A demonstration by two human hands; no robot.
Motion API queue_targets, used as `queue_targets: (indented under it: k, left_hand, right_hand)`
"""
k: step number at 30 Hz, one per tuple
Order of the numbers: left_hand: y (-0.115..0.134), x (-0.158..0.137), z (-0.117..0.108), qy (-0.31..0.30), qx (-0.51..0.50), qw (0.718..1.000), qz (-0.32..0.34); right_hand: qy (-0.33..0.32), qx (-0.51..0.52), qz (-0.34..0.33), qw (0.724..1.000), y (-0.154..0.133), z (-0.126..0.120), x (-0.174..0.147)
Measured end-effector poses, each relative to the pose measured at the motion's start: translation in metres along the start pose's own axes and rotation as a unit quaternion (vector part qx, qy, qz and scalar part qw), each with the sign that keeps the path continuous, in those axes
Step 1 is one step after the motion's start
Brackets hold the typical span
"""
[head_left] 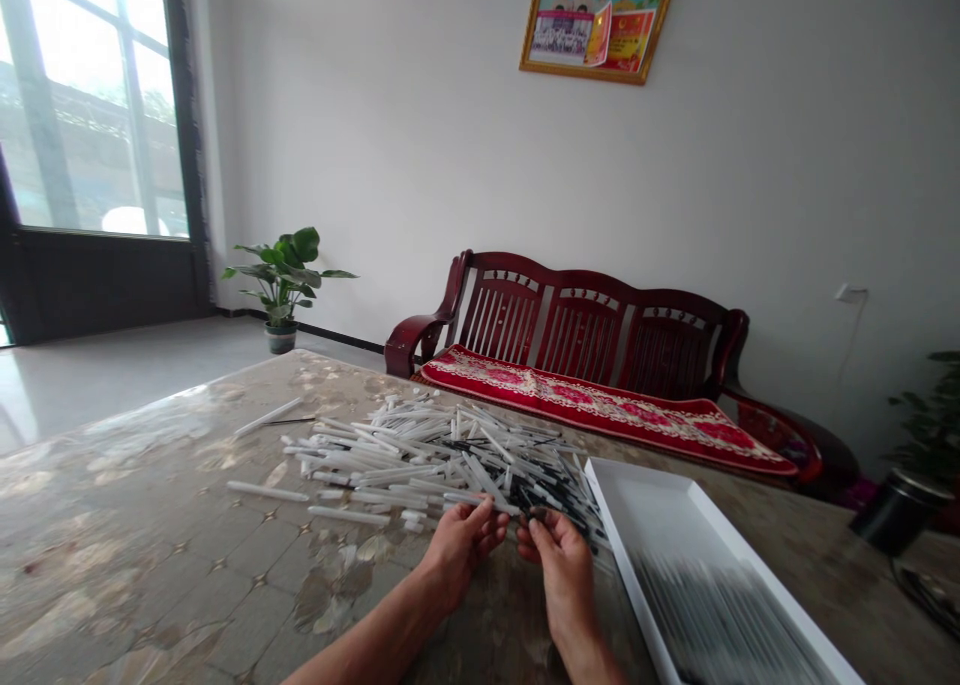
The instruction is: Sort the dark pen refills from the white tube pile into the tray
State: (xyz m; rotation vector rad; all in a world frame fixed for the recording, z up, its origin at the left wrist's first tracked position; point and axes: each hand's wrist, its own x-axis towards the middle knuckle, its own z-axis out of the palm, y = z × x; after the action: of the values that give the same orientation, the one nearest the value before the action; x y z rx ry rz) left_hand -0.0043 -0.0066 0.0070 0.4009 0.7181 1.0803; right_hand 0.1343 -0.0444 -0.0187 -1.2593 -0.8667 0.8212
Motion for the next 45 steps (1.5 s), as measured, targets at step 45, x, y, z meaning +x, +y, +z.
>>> queue_targets:
  k: [45]
  left_hand:
    - [-0.0029,-0.0019,0.0004,-0.017,0.020,1.000,0.000]
  right_hand:
    - [0.006,0.030,0.005,1.000,0.0035,-0.0002,0.0001]
